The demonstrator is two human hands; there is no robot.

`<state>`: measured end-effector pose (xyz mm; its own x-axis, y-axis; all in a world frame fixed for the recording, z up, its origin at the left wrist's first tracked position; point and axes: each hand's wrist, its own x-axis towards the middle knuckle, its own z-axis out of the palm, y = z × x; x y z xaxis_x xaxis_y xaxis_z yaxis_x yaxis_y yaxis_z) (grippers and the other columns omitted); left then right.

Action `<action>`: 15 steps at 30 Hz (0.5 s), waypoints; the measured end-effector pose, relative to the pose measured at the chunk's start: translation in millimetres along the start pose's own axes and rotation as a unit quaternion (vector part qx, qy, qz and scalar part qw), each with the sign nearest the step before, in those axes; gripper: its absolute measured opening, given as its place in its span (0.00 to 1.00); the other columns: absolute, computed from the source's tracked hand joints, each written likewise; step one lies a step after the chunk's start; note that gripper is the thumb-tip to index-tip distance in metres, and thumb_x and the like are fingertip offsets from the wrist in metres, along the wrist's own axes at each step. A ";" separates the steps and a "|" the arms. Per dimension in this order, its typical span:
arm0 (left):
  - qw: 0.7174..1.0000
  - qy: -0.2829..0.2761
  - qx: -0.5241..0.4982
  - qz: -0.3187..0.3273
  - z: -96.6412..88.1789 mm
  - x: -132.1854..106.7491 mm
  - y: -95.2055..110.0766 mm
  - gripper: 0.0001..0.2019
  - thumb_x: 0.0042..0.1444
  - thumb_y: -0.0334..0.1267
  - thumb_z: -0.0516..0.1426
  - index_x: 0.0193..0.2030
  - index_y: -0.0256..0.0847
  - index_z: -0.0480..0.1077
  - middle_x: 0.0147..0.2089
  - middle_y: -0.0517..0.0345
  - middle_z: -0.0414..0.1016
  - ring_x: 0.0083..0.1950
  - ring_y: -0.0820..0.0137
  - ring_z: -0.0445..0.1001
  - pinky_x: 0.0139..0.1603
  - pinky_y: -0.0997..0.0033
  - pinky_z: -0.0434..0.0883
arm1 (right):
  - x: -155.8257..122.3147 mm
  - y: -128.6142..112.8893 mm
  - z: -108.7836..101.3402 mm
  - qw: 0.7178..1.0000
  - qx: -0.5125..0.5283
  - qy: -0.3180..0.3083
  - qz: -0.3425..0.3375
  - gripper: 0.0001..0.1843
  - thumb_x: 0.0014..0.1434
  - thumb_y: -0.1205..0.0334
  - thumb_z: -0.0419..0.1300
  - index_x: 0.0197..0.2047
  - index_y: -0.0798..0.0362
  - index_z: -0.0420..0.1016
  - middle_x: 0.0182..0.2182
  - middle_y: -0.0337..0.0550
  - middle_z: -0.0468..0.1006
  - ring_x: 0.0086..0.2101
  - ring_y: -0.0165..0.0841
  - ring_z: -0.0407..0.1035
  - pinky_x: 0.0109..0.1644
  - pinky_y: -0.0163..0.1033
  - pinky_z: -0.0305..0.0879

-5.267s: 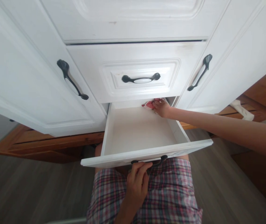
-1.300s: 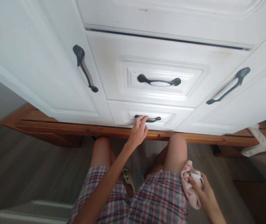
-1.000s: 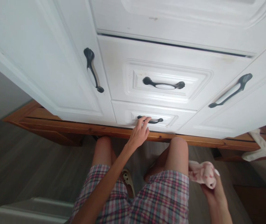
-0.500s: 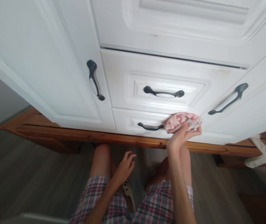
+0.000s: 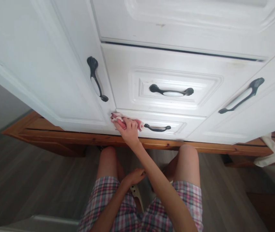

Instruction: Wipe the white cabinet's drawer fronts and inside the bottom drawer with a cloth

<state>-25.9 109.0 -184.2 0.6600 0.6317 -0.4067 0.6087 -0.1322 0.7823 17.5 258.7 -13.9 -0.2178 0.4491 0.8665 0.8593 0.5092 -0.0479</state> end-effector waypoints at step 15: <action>0.992 -0.067 0.103 -0.035 4.7 0.6 -5.4 0.24 0.66 0.41 0.53 0.66 0.41 0.76 0.59 0.44 0.83 0.62 0.54 0.82 0.64 0.59 0.74 | -135.3 156.7 -120.8 0.939 -0.032 0.056 0.339 0.13 0.65 0.61 0.57 0.51 0.50 0.78 0.57 0.60 0.68 0.56 0.50 0.63 0.62 0.68 0.63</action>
<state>-26.7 106.5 -190.9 0.6567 0.5399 -0.5265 0.7234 -0.2538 0.6421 237.6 189.0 -78.7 0.4350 0.5730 0.6946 0.8099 0.0881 -0.5799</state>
